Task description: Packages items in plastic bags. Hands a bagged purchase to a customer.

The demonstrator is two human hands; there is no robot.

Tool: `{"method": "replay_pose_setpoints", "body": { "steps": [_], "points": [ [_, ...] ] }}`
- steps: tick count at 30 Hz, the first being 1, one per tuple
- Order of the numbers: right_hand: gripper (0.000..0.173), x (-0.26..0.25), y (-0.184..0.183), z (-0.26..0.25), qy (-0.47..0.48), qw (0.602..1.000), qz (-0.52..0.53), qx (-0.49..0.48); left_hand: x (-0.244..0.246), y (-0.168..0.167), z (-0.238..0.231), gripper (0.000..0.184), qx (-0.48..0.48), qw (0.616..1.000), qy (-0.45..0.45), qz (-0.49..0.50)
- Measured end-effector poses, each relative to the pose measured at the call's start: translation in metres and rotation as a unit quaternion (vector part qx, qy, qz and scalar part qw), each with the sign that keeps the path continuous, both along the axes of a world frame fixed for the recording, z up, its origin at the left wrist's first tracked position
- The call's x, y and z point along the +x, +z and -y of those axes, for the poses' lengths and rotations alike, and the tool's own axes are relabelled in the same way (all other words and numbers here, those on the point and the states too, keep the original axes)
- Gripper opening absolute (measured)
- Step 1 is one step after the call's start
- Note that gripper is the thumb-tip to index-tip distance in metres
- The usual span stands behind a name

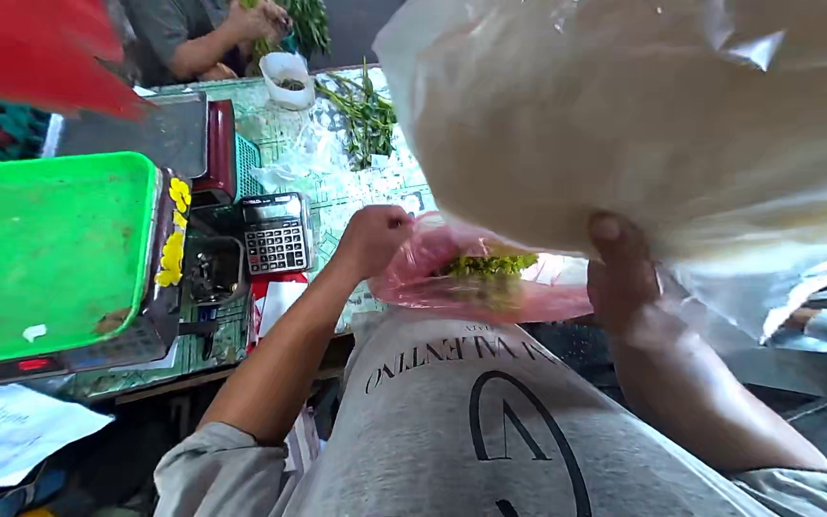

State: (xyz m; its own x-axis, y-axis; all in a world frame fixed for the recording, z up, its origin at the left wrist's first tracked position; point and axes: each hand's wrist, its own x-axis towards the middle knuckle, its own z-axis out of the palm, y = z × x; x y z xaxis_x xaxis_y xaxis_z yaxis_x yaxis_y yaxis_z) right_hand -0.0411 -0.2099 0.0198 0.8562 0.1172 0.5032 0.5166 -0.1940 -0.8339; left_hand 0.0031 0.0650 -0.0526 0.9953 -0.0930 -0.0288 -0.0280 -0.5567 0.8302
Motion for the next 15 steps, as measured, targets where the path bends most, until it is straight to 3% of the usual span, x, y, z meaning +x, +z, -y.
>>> {"method": "replay_pose_setpoints", "body": {
  "steps": [4,6,8,10,12,15],
  "points": [
    [0.017,0.011,-0.015,0.007,0.083,0.992,0.068,-0.073,0.021,0.009,-0.028,0.007,-0.259,0.954,0.148,0.024],
    [0.024,0.028,-0.002,0.003,0.186,0.971,0.097,-0.112,0.032,-0.022,-0.05,0.022,-0.345,0.931,0.093,0.07],
    [0.03,0.043,0.009,-0.002,0.209,0.955,0.097,-0.187,0.041,-0.017,-0.051,0.022,-0.355,0.929,0.082,0.064],
    [0.033,0.053,0.008,0.0,0.186,0.939,0.077,-0.279,0.022,0.013,-0.038,0.021,-0.382,0.916,0.124,0.018],
    [0.036,0.06,0.006,0.003,0.15,0.913,0.057,-0.376,0.01,0.015,-0.032,0.02,-0.426,0.893,0.139,0.037],
    [0.042,0.074,0.004,-0.012,0.14,0.853,0.004,-0.502,-0.002,0.015,-0.022,0.017,-0.356,0.922,0.098,0.121]
  ]
}}
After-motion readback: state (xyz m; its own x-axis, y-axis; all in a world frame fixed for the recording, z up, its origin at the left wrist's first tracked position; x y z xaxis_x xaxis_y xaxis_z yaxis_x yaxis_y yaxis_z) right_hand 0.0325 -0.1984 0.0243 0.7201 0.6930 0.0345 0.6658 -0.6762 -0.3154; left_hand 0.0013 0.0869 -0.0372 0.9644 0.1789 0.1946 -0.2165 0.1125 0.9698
